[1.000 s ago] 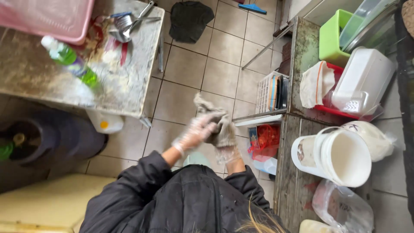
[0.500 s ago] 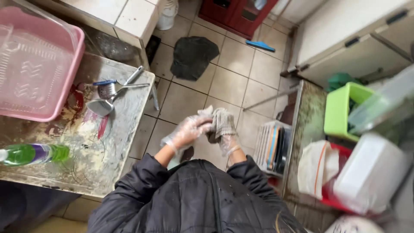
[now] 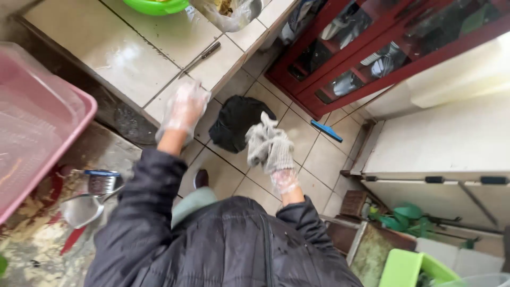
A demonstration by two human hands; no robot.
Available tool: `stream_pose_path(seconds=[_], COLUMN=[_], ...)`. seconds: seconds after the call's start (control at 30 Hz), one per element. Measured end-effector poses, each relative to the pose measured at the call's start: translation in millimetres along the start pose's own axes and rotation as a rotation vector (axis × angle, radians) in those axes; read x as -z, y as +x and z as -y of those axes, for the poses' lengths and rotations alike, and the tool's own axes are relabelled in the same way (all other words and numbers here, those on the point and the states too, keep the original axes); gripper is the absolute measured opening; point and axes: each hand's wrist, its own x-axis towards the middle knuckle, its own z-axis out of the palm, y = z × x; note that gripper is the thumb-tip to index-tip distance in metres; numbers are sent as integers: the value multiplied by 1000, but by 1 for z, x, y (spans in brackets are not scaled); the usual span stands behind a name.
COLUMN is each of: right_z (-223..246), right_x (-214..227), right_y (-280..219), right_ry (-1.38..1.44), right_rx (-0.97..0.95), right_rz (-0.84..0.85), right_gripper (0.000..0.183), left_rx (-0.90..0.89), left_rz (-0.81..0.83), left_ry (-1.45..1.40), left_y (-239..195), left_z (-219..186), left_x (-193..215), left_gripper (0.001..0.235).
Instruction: Peeling potatoes over a sink and then cleaning the sink area.
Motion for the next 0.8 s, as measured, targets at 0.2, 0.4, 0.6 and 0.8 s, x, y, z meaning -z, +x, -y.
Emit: stream_pose_path(seconds=[0.2, 0.4, 0.6, 0.8], right_z=[24, -81, -148, -198], right_x=[31, 8, -72, -123], right_y=[143, 293, 376, 439], right_ry=[-932, -553, -837, -558], right_rx=[353, 511, 650, 836], right_rz=[14, 347, 846, 843], right_gripper=[9, 36, 89, 97], left_rx=[96, 204, 660, 704], left_rz=[90, 138, 334, 143], left_ry=[384, 440, 496, 802], left_y=[95, 73, 31, 3], left_z=[44, 114, 63, 1], left_x=[-85, -143, -67, -55], left_gripper=[25, 13, 19, 7])
